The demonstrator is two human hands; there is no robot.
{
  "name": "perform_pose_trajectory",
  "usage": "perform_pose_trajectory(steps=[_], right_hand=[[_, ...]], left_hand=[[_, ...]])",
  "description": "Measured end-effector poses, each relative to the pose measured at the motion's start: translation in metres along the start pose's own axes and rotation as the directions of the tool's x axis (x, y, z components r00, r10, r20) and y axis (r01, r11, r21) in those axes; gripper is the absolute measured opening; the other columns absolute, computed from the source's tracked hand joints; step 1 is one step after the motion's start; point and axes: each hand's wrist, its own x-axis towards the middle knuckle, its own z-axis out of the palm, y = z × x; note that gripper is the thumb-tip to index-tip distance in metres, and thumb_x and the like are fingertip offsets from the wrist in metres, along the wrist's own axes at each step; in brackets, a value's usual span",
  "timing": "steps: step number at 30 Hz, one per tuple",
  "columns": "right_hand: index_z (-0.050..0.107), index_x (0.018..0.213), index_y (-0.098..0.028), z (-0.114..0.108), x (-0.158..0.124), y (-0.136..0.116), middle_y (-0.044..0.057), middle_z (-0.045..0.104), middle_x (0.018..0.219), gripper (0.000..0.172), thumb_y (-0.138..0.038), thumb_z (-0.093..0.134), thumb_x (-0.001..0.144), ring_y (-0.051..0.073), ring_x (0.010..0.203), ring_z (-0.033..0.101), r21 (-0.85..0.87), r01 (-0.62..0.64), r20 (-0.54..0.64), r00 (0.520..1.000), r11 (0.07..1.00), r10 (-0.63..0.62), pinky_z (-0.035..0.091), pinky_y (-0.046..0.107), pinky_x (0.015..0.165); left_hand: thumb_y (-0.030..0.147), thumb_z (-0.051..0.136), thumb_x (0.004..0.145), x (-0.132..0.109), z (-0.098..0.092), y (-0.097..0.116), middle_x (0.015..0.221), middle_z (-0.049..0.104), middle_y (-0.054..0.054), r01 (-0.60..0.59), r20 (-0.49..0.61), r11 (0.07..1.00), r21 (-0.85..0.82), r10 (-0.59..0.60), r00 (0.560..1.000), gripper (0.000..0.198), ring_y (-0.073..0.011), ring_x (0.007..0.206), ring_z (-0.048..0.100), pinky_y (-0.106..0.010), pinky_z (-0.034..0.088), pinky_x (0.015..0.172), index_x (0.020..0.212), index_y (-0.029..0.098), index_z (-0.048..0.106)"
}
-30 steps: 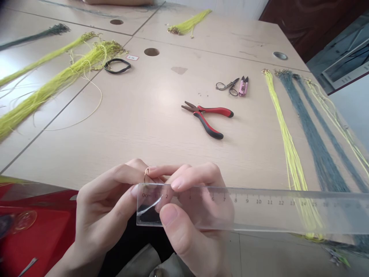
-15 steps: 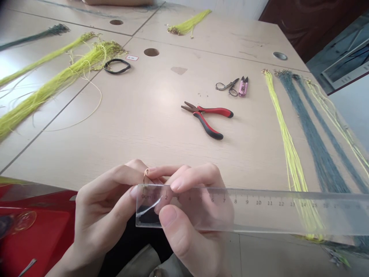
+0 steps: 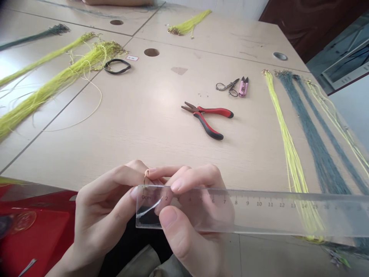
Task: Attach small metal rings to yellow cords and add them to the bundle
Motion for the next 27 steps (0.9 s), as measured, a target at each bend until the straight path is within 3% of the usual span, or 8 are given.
perform_pose_trajectory(steps=[12, 27], right_hand=[[0.059, 0.094, -0.021, -0.0010, -0.0010, -0.0007, -0.002, 0.062, 0.069, 0.019, -0.008, 0.059, 0.080, 0.016, 0.092, 0.062, 0.074, -0.015, 0.025, 1.000, 0.997, 0.013, 0.049, 0.033, 0.091], [0.059, 0.092, -0.023, 0.0010, -0.0005, -0.0005, -0.003, 0.061, 0.066, 0.016, -0.012, 0.063, 0.081, 0.016, 0.090, 0.063, 0.022, -0.025, -0.007, 1.000, 0.999, 0.026, 0.050, 0.032, 0.089]], left_hand=[[0.015, 0.051, 0.091, -0.0003, 0.0013, 0.0003, 0.076, 0.057, 0.000, -0.004, -0.007, 1.000, 0.025, 0.004, 1.000, 0.010, -0.0077, 0.067, 0.053, -0.019, 0.043, 0.057, 0.084, 0.016, 0.059], [0.018, 0.049, 0.092, -0.0008, 0.0002, -0.0002, 0.076, 0.056, 0.002, -0.001, -0.002, 0.997, 0.075, 0.002, 1.000, 0.011, -0.0071, 0.068, 0.052, -0.019, 0.043, 0.058, 0.084, 0.017, 0.057]])
